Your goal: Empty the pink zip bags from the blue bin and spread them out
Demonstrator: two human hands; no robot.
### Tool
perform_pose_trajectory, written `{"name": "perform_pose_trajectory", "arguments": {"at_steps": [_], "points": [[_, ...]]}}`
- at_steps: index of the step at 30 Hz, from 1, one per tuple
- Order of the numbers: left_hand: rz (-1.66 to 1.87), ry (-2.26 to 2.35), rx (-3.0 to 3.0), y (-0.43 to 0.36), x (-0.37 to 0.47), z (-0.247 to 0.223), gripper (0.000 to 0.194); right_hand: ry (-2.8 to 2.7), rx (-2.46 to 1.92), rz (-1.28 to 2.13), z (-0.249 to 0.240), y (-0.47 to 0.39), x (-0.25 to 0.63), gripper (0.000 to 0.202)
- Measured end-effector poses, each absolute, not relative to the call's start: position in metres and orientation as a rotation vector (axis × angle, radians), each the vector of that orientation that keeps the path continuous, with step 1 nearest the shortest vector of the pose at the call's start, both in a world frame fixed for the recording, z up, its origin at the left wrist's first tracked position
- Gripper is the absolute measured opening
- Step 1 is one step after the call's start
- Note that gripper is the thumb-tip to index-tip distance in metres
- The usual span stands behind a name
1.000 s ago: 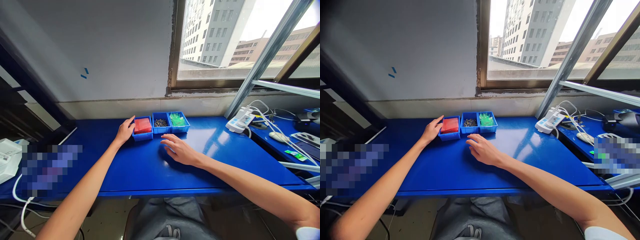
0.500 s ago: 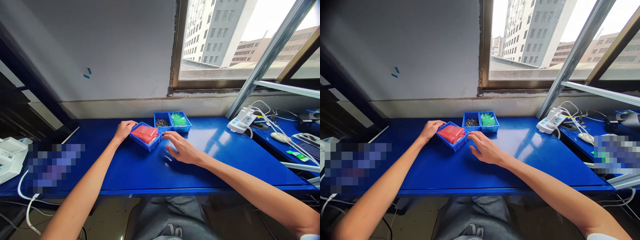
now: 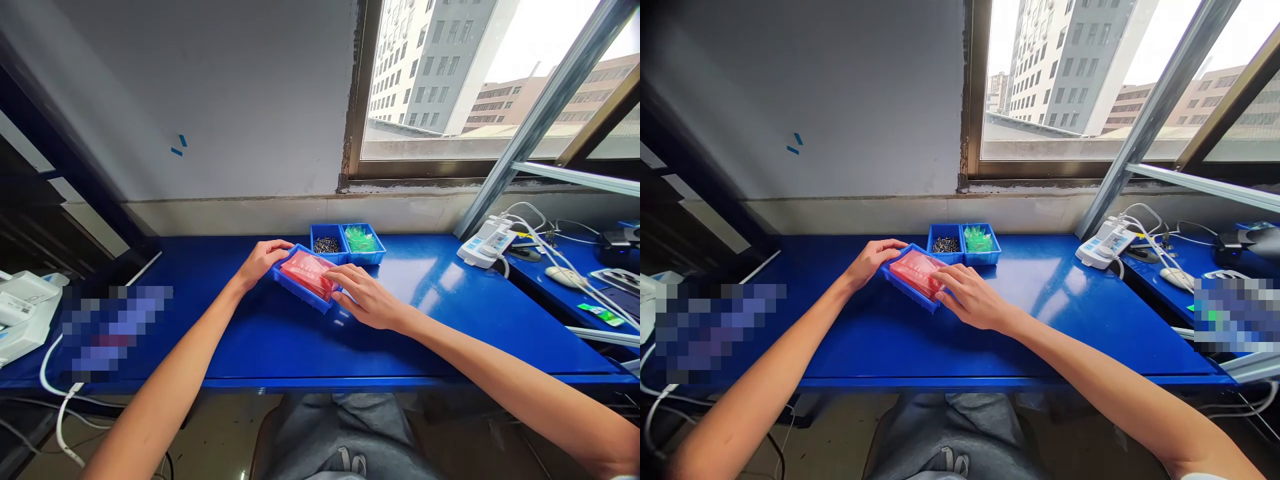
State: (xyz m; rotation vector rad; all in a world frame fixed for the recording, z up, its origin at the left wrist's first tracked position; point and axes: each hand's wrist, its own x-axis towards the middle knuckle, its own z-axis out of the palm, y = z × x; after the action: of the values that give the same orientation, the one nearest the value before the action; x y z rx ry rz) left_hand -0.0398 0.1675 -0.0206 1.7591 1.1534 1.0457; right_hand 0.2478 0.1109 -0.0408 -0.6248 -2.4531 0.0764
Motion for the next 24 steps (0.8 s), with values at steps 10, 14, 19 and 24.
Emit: {"name": "perform_pose_trajectory", "arguments": {"at_steps": [10, 14, 19, 24], "points": [[1.11, 0.761, 1.553, 0.151, -0.021, -0.02, 0.068, -2.388, -0.785, 0.136, -0.047, 0.116, 0.252, 0.054], [1.026, 0.612, 1.491, 0.145, -0.013, -0.017, 0.08, -2.361, -0.835, 0.215, -0.049, 0.117, 0.252, 0.08], [1.049, 0.619, 1.543, 0.141, -0.006, -0.015, 0.094, -2.343, -0.843, 0.14, -0.053, 0.116, 0.25, 0.097], [0.973, 0.63, 1.618, 0.137, 0.003, -0.017, 0.104, -2.346, -0.857, 0.085, -0.054, 0.116, 0.249, 0.097]]}}
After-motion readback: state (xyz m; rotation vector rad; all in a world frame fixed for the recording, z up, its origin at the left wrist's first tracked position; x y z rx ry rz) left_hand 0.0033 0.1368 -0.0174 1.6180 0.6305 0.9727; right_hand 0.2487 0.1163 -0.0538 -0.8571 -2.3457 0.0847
